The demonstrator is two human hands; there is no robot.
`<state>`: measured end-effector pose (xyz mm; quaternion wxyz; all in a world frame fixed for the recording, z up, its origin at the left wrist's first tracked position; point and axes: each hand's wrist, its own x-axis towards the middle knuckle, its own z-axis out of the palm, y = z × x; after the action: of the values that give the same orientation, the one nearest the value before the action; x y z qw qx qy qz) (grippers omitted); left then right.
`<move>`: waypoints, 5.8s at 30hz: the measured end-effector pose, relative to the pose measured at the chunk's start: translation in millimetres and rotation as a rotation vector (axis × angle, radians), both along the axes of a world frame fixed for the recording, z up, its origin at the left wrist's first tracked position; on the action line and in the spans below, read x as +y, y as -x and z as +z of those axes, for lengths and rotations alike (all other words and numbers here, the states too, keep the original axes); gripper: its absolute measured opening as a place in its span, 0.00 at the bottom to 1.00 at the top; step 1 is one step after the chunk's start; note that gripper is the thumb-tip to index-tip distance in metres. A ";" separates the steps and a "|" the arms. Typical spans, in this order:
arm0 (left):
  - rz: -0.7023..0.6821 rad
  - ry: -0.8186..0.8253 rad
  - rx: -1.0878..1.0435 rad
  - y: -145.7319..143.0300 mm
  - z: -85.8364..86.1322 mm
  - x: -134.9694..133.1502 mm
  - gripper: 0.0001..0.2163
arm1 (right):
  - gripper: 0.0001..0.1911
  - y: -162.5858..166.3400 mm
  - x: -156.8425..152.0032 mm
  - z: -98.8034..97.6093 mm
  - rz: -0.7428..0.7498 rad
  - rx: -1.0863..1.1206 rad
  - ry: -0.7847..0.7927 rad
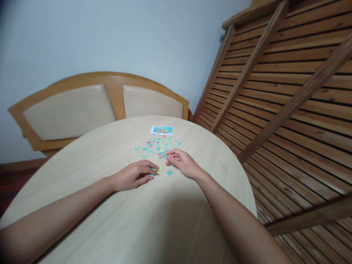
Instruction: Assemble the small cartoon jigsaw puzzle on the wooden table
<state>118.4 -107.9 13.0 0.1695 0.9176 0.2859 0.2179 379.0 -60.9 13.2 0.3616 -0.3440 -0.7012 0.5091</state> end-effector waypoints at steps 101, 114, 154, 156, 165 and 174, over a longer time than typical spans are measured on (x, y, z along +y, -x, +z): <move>-0.033 -0.054 0.011 2.3 -3.2 1.9 0.12 | 0.09 -14.1 -10.3 24.4 0.106 -0.563 -0.592; -0.069 -0.152 0.154 -2.5 7.9 -8.6 0.20 | 0.10 -21.4 -5.8 18.1 0.206 -0.595 -0.540; -0.124 -0.177 0.169 -4.7 10.1 -6.7 0.22 | 0.05 -6.2 -12.6 9.9 0.156 -0.552 -0.616; -0.126 -0.179 0.153 -4.6 9.8 -6.7 0.22 | 0.05 -6.3 -12.7 10.2 0.155 -0.553 -0.613; -0.124 -0.187 0.167 -4.7 8.9 -6.7 0.22 | 0.05 -5.9 -13.3 11.1 0.164 -0.544 -0.625; -0.124 -0.177 0.182 -5.6 11.0 -7.5 0.22 | 0.03 -3.3 -14.3 10.0 0.162 -0.544 -0.652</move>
<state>124.1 -115.4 24.0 0.0744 0.9608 0.2228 0.1471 382.3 -75.2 23.3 0.2124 -0.2774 -0.9198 0.1784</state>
